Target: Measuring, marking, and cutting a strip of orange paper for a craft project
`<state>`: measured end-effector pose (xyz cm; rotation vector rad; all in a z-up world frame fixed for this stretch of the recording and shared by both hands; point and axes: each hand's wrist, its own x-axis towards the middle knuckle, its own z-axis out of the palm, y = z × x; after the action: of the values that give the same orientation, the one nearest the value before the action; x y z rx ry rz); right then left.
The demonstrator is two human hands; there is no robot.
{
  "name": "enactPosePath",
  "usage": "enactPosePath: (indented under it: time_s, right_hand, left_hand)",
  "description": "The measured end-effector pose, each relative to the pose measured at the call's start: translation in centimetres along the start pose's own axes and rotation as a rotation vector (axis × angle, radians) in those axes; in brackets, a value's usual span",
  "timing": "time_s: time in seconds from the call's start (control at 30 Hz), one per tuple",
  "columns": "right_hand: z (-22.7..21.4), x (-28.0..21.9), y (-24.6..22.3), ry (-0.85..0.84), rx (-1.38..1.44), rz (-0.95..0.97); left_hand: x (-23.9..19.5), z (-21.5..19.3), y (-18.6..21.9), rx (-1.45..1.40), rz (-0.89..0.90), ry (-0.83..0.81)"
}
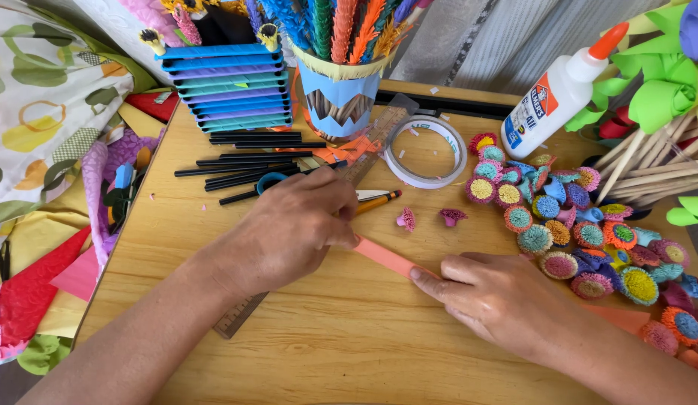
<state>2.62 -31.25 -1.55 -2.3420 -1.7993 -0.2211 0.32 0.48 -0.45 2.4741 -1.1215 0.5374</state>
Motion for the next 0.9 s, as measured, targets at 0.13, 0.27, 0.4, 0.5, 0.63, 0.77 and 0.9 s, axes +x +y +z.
enactPosePath:
  time_s: [0.13,0.27,0.4,0.5,0.63,0.77,0.9]
  right_hand:
    - [-0.2,0.2,-0.1,0.015,0.019,-0.018]
    - [0.0,0.1,0.1,-0.001,0.02,-0.018]
    - [-0.1,0.1,0.1,-0.013,0.023,-0.013]
    - [-0.1,0.1,0.0,-0.005,0.026,-0.01]
    - [-0.1,0.1,0.1,-0.014,0.002,0.001]
    - [-0.4,0.4,0.0,-0.003,0.012,-0.008]
    - [-0.1,0.2,0.0,-0.013,0.01,0.006]
  left_hand:
    - [-0.1,-0.4,-0.2,-0.048,-0.047,-0.024]
    - [-0.3,-0.6,-0.7,-0.06,-0.1,-0.08]
    - [-0.2,-1.3,-0.6,-0.085,-0.14,-0.162]
    - [-0.3,-1.3,-0.5,-0.061,-0.14,-0.16]
    - [0.2,-0.6,2.8,0.187,-0.076,-0.192]
    - [0.4,0.1,6.5,0.49,-0.066,-0.309]
    - [-0.1,1.5,8.0,0.676,-0.082,-0.264]
